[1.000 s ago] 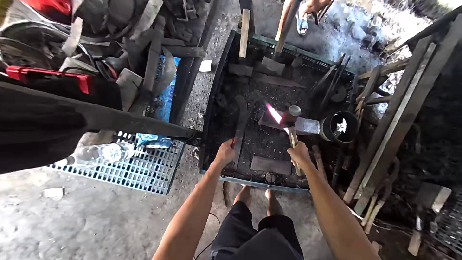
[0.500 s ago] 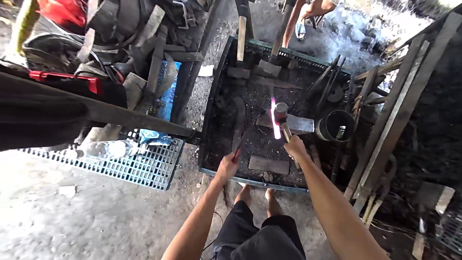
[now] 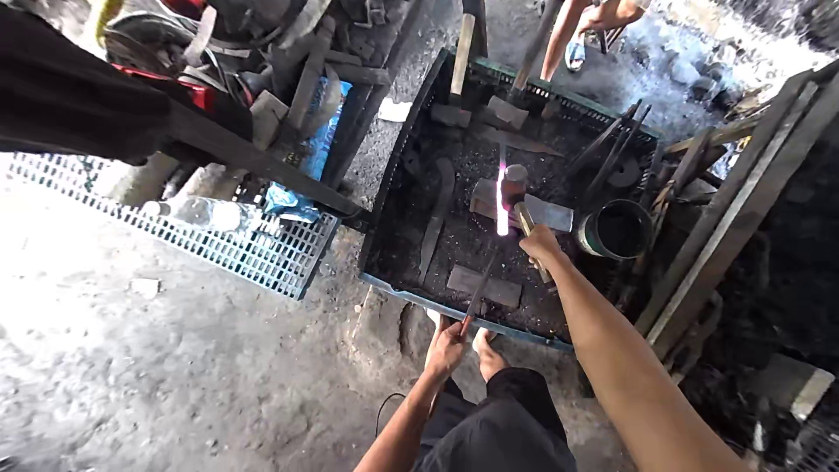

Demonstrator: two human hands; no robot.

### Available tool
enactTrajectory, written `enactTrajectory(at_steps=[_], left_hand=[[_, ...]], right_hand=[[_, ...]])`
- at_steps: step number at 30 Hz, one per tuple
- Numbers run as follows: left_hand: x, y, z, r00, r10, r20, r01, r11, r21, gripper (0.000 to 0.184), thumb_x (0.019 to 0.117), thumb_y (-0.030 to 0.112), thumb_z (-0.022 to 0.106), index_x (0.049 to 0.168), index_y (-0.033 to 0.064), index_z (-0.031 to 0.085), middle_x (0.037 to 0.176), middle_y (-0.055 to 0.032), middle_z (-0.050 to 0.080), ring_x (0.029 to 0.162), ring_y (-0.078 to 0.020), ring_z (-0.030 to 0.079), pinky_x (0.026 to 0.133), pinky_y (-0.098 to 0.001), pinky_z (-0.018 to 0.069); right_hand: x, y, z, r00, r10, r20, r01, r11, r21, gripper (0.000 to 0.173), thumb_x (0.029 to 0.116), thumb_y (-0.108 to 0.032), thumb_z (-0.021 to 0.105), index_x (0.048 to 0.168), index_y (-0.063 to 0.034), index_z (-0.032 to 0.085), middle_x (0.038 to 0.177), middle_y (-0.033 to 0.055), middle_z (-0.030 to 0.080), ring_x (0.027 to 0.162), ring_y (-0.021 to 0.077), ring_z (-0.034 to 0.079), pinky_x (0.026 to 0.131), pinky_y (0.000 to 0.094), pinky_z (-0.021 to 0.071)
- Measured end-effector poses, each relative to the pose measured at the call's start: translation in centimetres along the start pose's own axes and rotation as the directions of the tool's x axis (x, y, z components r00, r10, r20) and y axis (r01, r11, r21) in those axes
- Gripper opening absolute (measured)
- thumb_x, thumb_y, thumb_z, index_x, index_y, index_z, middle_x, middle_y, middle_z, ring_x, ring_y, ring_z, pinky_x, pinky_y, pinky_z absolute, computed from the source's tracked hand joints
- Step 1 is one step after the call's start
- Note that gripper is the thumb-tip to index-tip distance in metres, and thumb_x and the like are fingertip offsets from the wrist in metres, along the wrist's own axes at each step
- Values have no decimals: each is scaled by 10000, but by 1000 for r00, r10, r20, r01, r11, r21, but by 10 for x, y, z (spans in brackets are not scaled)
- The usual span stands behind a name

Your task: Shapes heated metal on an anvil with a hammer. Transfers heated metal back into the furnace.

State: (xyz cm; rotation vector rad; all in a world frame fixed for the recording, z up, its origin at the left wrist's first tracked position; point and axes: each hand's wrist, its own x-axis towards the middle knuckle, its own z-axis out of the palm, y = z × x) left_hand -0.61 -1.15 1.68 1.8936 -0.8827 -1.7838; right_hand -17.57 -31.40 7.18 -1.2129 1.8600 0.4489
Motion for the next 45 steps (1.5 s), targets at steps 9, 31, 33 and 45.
enactTrajectory(at_steps=[9, 31, 33, 45], left_hand=[[68, 33, 44, 991, -23, -129, 38, 993, 110, 355, 890, 126, 608, 1238, 62, 631, 1041, -163, 679, 942, -294, 670, 820, -529, 548], [37, -4, -2, 941, -277, -193, 337, 800, 496, 511, 1048, 385, 525, 1448, 70, 471, 1258, -219, 668, 1150, -388, 679, 959, -590, 549], [27, -23, -12, 939, -283, -197, 345, 793, 502, 466, 1060, 366, 490, 1434, 88, 498, 1248, -218, 679, 1142, -399, 683, 940, -605, 553], [33, -45, -56, 944, -269, -189, 329, 765, 554, 369, 1061, 307, 427, 1378, 159, 546, 1149, -207, 711, 1058, -409, 707, 863, -632, 560]], right_hand=[[20, 27, 8, 998, -58, 17, 53, 978, 200, 417, 903, -152, 656, 1274, -7, 535, 844, 155, 625, 580, 237, 631, 531, 421, 571], [-161, 229, 96, 924, 203, 324, -331, 848, 413, 383, 865, -23, 669, 1213, -8, 509, 664, 83, 579, 483, 185, 588, 457, 356, 544], [-169, 198, 71, 965, 107, 238, -203, 881, 428, 379, 865, -47, 677, 1205, 3, 516, 681, 89, 593, 497, 192, 600, 475, 361, 553], [-4, 37, 35, 944, -226, -241, 286, 923, 257, 443, 925, -207, 658, 1307, -20, 535, 887, 220, 666, 629, 340, 667, 583, 540, 577]])
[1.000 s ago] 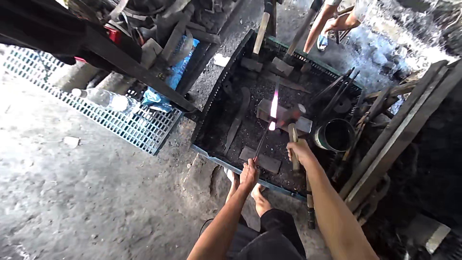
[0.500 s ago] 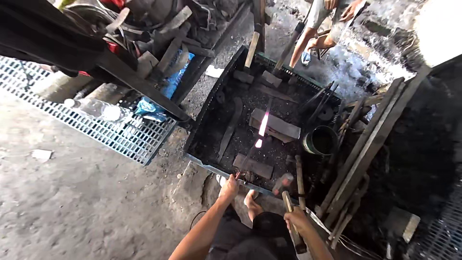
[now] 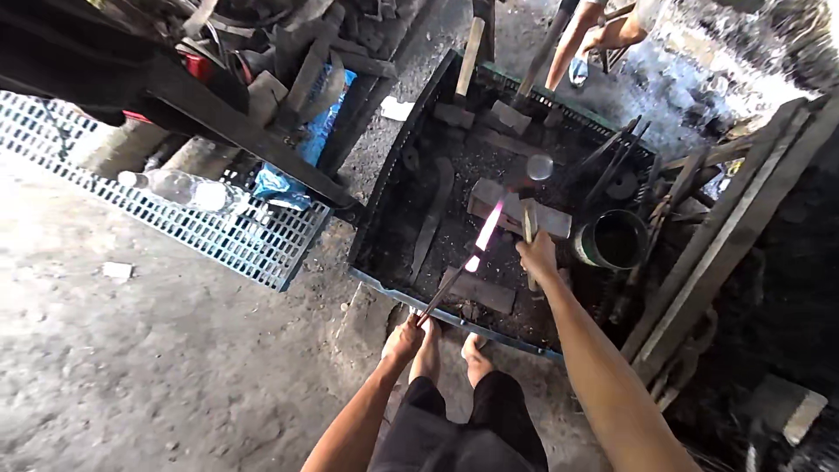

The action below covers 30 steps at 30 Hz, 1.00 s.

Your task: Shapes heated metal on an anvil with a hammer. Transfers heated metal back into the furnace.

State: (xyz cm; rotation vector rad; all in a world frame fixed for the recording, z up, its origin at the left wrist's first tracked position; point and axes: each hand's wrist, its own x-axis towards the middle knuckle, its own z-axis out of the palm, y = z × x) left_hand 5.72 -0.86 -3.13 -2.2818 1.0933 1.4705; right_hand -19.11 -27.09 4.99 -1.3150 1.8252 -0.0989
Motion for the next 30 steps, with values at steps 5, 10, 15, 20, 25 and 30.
enactTrajectory(at_steps=[5, 10, 15, 20, 25, 30], left_hand=[[-12, 11, -16, 999, -42, -9, 43, 997, 61, 377, 1052, 290, 446, 1397, 164, 532, 1173, -196, 709, 1077, -405, 704, 867, -628, 561], [-18, 27, -19, 998, -66, -10, 66, 995, 69, 401, 1053, 304, 431, 1412, 153, 522, 1198, -197, 701, 1092, -406, 700, 874, -616, 566], [-11, 60, -32, 994, 58, 98, -52, 997, -63, 365, 1001, 306, 573, 1276, 73, 630, 1139, -211, 698, 1053, -385, 694, 901, -611, 544], [13, 71, -41, 641, 626, 444, 134, 478, -868, 177, 968, 264, 636, 999, 93, 600, 629, -13, 606, 488, -123, 612, 492, -287, 573], [27, 72, -12, 651, 722, 234, 194, 140, -971, 353, 904, 355, 679, 1150, 133, 558, 828, -22, 683, 511, -74, 604, 432, -210, 511], [12, 92, -19, 974, 228, 13, -207, 906, -369, 449, 1026, 252, 545, 1420, 39, 519, 1170, -208, 679, 1033, -340, 687, 899, -540, 555]], right_hand=[[22, 28, 17, 984, 173, 30, -171, 983, -66, 435, 932, -224, 650, 1310, -40, 535, 938, 220, 674, 673, 330, 681, 625, 520, 583], [4, 54, 6, 950, 308, 38, -309, 951, 3, 432, 950, -192, 646, 1321, -17, 509, 885, 143, 638, 603, 208, 649, 564, 381, 581], [-3, 58, 16, 946, 324, 25, -325, 941, 97, 404, 944, -163, 657, 1291, -9, 519, 837, 131, 626, 552, 186, 630, 522, 355, 569], [0, 63, 28, 959, 282, -10, -282, 959, 11, 418, 933, -170, 658, 1292, -6, 522, 931, 186, 664, 669, 262, 684, 634, 440, 599], [-19, 32, -2, 946, 312, 89, -321, 937, 135, 406, 901, -109, 670, 1271, -9, 535, 815, 120, 621, 577, 189, 618, 532, 352, 553], [-64, 3, -61, 960, 236, 151, -263, 944, 197, 318, 865, -53, 675, 1159, 8, 569, 727, 91, 618, 538, 174, 617, 504, 342, 563]])
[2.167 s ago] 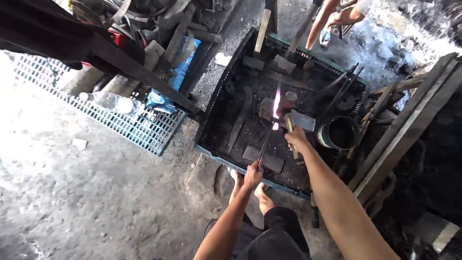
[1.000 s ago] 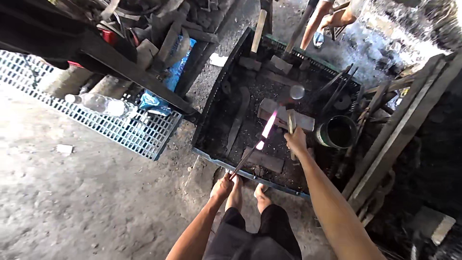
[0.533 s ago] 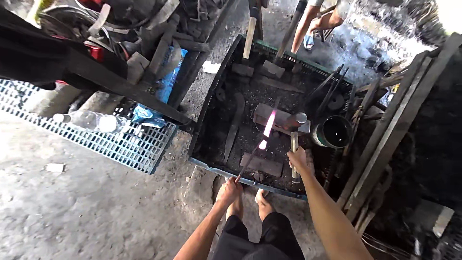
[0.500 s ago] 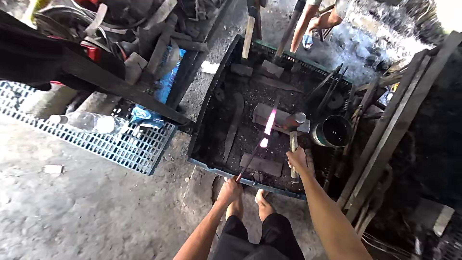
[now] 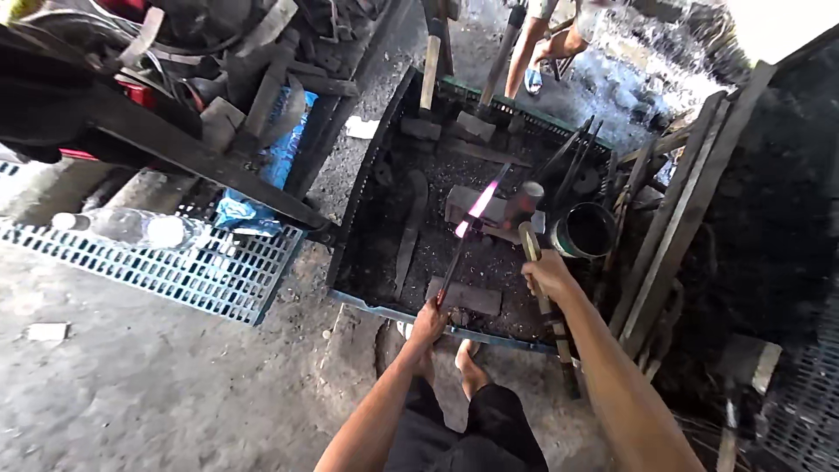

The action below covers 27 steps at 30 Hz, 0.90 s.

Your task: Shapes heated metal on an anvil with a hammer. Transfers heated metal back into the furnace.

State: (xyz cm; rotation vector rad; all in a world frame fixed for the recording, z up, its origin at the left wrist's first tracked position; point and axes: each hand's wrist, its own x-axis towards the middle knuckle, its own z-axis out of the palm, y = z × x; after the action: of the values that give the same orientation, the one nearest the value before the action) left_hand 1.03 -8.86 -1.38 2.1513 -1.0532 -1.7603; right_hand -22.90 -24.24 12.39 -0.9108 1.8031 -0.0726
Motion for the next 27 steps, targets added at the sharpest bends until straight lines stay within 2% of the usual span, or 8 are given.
enactTrajectory(at_steps=[3, 7, 11, 14, 16, 19, 23, 27], left_hand=[[-4, -15, 5, 995, -72, -67, 84, 976, 201, 483, 1082, 405, 456, 1415, 59, 511, 1198, -225, 684, 1132, -396, 674, 955, -605, 531], [-18, -40, 15, 983, -160, -90, 177, 954, 241, 390, 1075, 294, 470, 1394, 75, 520, 1208, -228, 680, 1134, -395, 678, 949, -597, 543], [-25, -49, 24, 976, -194, -94, 212, 946, 247, 394, 1068, 303, 492, 1407, 105, 519, 1203, -209, 684, 1113, -379, 687, 931, -580, 557], [-26, -47, 27, 973, -207, -103, 224, 954, 201, 368, 1080, 300, 475, 1382, 100, 542, 1150, -207, 700, 1068, -373, 699, 910, -581, 556], [-28, -46, 27, 975, -199, -103, 215, 958, 188, 355, 1081, 287, 461, 1367, 99, 555, 1127, -202, 706, 1046, -370, 704, 899, -580, 557], [-39, -44, 22, 974, -196, -116, 218, 950, 222, 367, 1077, 289, 458, 1366, 92, 567, 1127, -209, 711, 1049, -381, 707, 895, -586, 560], [-53, -45, 16, 972, -211, -104, 229, 947, 226, 371, 1075, 317, 474, 1356, 95, 570, 1150, -210, 700, 1067, -383, 695, 908, -597, 550], [-55, -40, 23, 962, -213, -171, 248, 944, 216, 408, 1071, 308, 484, 1431, 117, 512, 1113, -200, 711, 1030, -381, 707, 885, -600, 558]], right_hand=[[-52, -22, -30, 987, -157, -43, 156, 988, -16, 334, 857, -47, 674, 1172, 6, 576, 705, 94, 614, 514, 183, 615, 491, 349, 568], [-111, -53, -57, 918, -354, -179, 340, 935, -105, 325, 912, -117, 680, 1207, -36, 570, 755, 129, 650, 542, 232, 645, 521, 410, 585], [-83, -53, -34, 826, -479, -298, 450, 878, -163, 366, 924, -175, 664, 1262, -98, 547, 748, 140, 641, 503, 279, 612, 447, 475, 538], [2, -33, 22, 858, -408, -313, 378, 913, -154, 493, 909, -175, 688, 1359, -59, 525, 916, 186, 675, 708, 330, 684, 636, 546, 590], [62, -7, 57, 940, -257, -225, 227, 962, -152, 486, 903, -183, 694, 1338, -30, 541, 982, 209, 680, 801, 348, 694, 718, 569, 584], [76, 25, 71, 990, -92, -102, 81, 991, -107, 407, 901, -221, 662, 1262, -54, 574, 853, 191, 661, 607, 304, 656, 555, 498, 570], [21, 65, 57, 999, 48, 14, -48, 998, -49, 419, 899, -159, 654, 1278, -31, 529, 791, 123, 636, 561, 215, 638, 527, 394, 572], [25, 116, 71, 963, 210, 171, -220, 974, 45, 401, 862, -89, 659, 1224, -20, 501, 718, 78, 589, 508, 176, 598, 470, 351, 546]])
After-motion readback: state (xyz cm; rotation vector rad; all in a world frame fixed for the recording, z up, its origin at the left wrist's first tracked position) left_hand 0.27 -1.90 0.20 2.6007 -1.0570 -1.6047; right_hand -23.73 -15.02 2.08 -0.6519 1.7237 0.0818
